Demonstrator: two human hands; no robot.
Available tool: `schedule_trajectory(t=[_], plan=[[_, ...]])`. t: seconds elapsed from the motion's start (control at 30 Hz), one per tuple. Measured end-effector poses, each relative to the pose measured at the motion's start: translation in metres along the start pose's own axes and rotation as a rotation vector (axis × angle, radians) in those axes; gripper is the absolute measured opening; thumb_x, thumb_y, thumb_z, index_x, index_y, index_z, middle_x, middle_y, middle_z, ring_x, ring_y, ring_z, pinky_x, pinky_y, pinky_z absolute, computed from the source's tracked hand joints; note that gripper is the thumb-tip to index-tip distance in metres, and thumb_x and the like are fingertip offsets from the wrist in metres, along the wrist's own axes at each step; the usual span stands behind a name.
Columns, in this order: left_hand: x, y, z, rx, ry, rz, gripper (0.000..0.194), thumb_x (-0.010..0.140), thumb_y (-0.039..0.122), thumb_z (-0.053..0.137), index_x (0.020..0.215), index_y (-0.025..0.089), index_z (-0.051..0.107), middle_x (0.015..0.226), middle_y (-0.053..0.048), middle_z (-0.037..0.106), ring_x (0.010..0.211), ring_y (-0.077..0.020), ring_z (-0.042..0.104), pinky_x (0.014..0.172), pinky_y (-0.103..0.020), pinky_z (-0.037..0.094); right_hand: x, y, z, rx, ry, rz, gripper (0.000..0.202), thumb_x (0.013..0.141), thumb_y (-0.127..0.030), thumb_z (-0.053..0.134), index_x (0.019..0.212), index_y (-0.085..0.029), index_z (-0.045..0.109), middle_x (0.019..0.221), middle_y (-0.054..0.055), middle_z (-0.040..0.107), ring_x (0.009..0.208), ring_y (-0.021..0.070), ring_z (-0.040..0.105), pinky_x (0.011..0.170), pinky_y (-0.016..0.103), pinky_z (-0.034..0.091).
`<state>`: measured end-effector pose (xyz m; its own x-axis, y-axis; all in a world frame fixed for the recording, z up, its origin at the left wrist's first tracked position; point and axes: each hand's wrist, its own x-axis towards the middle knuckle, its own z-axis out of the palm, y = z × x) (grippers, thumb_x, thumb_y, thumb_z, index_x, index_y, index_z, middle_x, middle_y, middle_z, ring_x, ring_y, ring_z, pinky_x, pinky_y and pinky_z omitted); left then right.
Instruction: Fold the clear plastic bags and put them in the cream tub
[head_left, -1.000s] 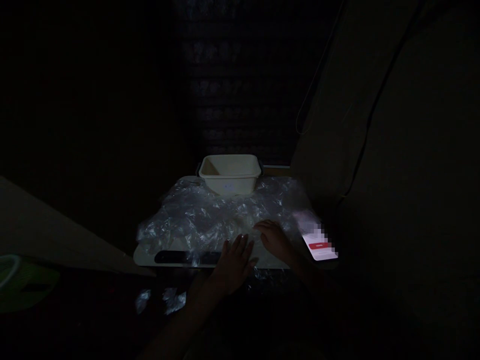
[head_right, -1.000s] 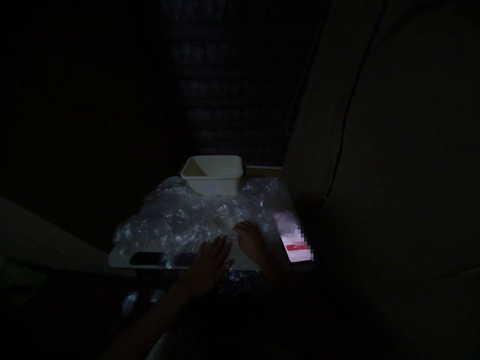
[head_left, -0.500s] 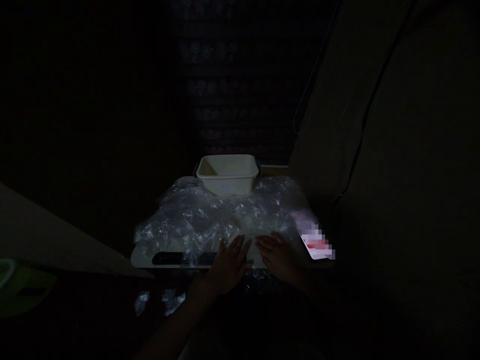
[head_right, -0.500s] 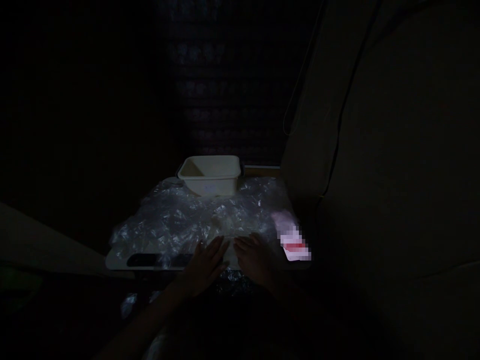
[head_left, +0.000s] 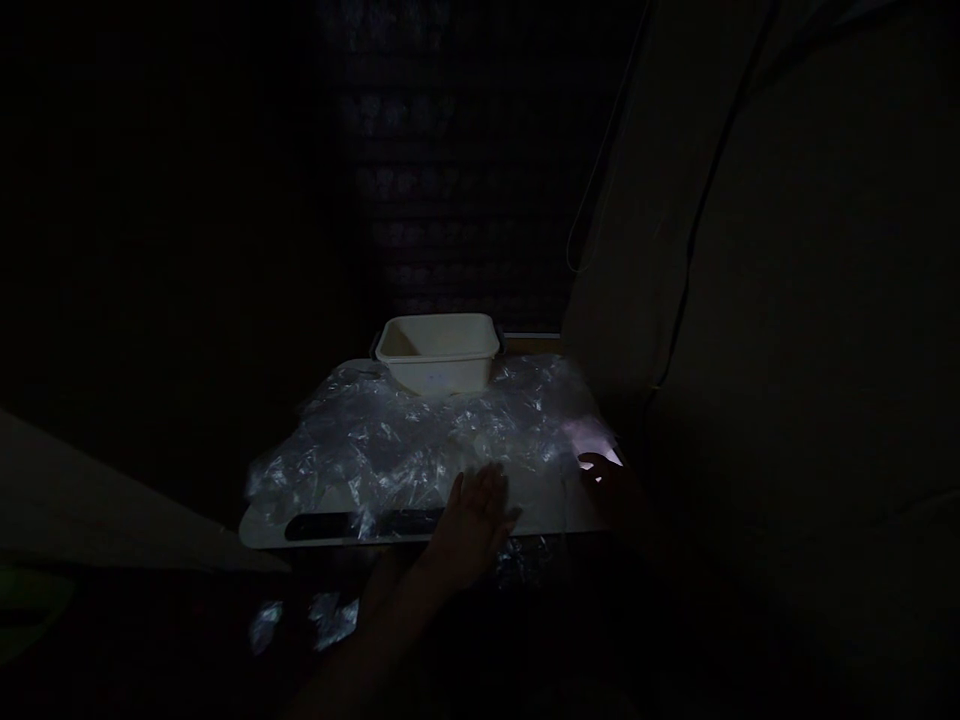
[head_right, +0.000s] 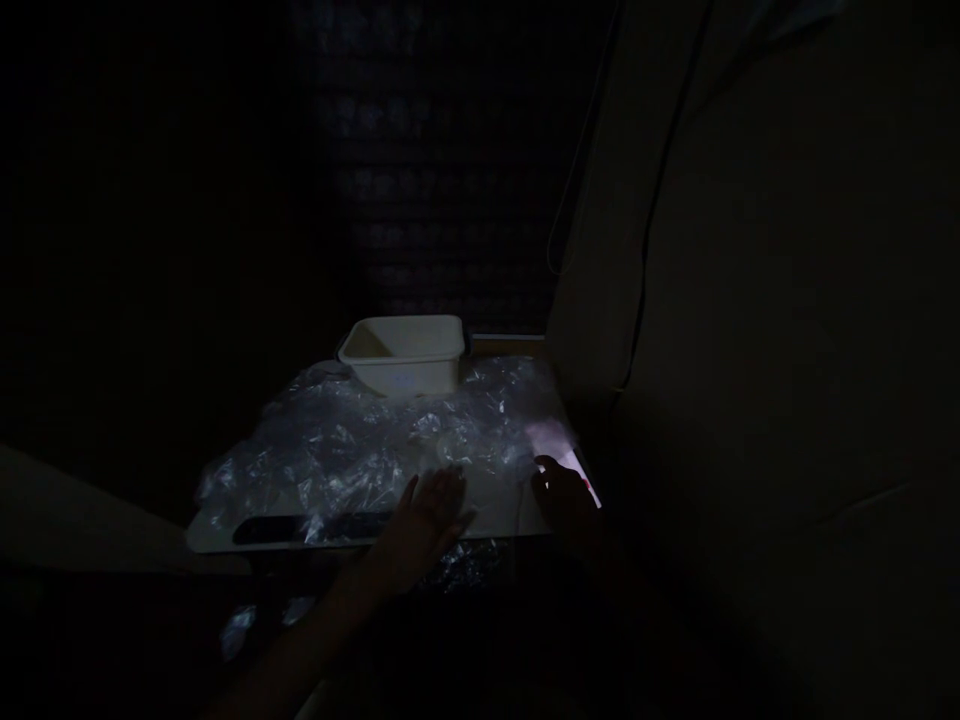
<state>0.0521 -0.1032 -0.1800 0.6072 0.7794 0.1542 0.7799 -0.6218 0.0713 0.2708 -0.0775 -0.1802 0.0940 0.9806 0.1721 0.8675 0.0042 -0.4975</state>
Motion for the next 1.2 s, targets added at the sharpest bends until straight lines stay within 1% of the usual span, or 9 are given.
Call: schedule_trajectory(t=[0.17,0.27,0.47,0.63,0.73,0.87,0.97,1.07,1.2], plan=[[0.003,0.008,0.004,-0.042,-0.010,0.041,0.041,0.080,0.035,0.022,0.115,0.014,0.029,0.124,-0.010,0.027,0.114,-0.0184,0.018,0.092,-0.037,0.019,-0.010,-0.013,0.014,0.145,-0.024,-0.056,0.022,0.070,-0.028,0.036,0.080,-0.020,0.054,0.074,0.003,0.060,0.069,0.0154,0.056,0.060,0.026,0.043],[0.003,0.011,0.004,-0.058,-0.034,0.051,0.040,0.080,0.034,0.024,0.112,0.011,0.034,0.121,-0.011,0.032,0.113,-0.0178,0.022,0.092,-0.034,0.021,-0.014,-0.020,0.022,0.297,-0.044,-0.116,0.025,0.071,-0.024,0.033,0.085,-0.017,0.053,0.085,0.006,0.059,0.080,0.0153,0.053,0.069,0.027,0.043],[0.009,0.008,0.002,-0.060,-0.018,0.037,0.042,0.081,0.031,0.023,0.116,0.009,0.029,0.121,-0.013,0.032,0.113,-0.0181,0.024,0.092,-0.033,0.022,-0.018,-0.018,0.036,0.359,-0.122,-0.209,0.030,0.070,-0.015,0.031,0.089,-0.017,0.053,0.093,0.005,0.056,0.089,0.0145,0.049,0.080,0.031,0.038],[0.021,0.005,0.007,-0.032,0.028,0.096,0.043,0.081,0.030,0.020,0.121,0.015,0.015,0.127,-0.008,0.020,0.116,-0.0167,0.014,0.092,-0.036,0.018,-0.021,-0.016,0.037,0.272,-0.139,-0.300,0.033,0.067,-0.011,0.030,0.090,-0.017,0.054,0.092,0.006,0.056,0.089,0.0149,0.049,0.080,0.033,0.038],[0.025,0.005,0.013,0.006,0.011,0.135,0.042,0.081,0.034,0.018,0.120,0.017,0.019,0.126,-0.007,0.023,0.116,-0.0173,0.013,0.092,-0.039,0.014,-0.030,-0.009,0.034,0.180,-0.084,-0.408,0.038,0.066,-0.009,0.030,0.097,-0.017,0.051,0.101,0.006,0.052,0.097,0.0157,0.044,0.084,0.035,0.036],[0.027,0.003,0.018,0.058,-0.024,0.134,0.043,0.081,0.037,0.017,0.116,0.016,0.028,0.123,-0.009,0.030,0.114,-0.0199,0.018,0.090,-0.044,0.013,-0.049,0.005,0.029,0.020,-0.069,-0.658,0.055,0.058,-0.004,0.032,0.112,-0.016,0.038,0.118,0.006,0.037,0.111,0.0188,0.026,0.090,0.041,0.027],[0.028,0.001,0.018,0.072,-0.043,0.140,0.042,0.081,0.037,0.016,0.114,0.017,0.031,0.122,-0.010,0.032,0.113,-0.0208,0.022,0.089,-0.045,0.014,-0.060,0.010,0.026,-0.125,-0.049,-0.737,0.058,0.058,-0.006,0.036,0.115,-0.013,0.033,0.122,0.008,0.031,0.114,0.0235,0.019,0.090,0.046,0.024],[0.028,-0.001,0.018,0.063,-0.037,0.145,0.041,0.081,0.036,0.016,0.114,0.017,0.031,0.122,-0.009,0.032,0.113,-0.0204,0.022,0.089,-0.044,0.014,-0.062,0.008,0.027,-0.203,0.008,-0.773,0.047,0.064,-0.009,0.039,0.110,-0.015,0.040,0.117,0.009,0.039,0.112,0.0240,0.023,0.087,0.046,0.028],[0.029,-0.002,0.018,0.045,-0.041,0.141,0.040,0.081,0.036,0.017,0.114,0.018,0.031,0.122,-0.009,0.032,0.112,-0.0205,0.023,0.089,-0.044,0.014,-0.057,0.003,0.033,-0.174,0.138,-0.816,0.028,0.071,-0.011,0.039,0.095,-0.018,0.052,0.103,0.006,0.053,0.104,0.0195,0.037,0.083,0.040,0.036]])
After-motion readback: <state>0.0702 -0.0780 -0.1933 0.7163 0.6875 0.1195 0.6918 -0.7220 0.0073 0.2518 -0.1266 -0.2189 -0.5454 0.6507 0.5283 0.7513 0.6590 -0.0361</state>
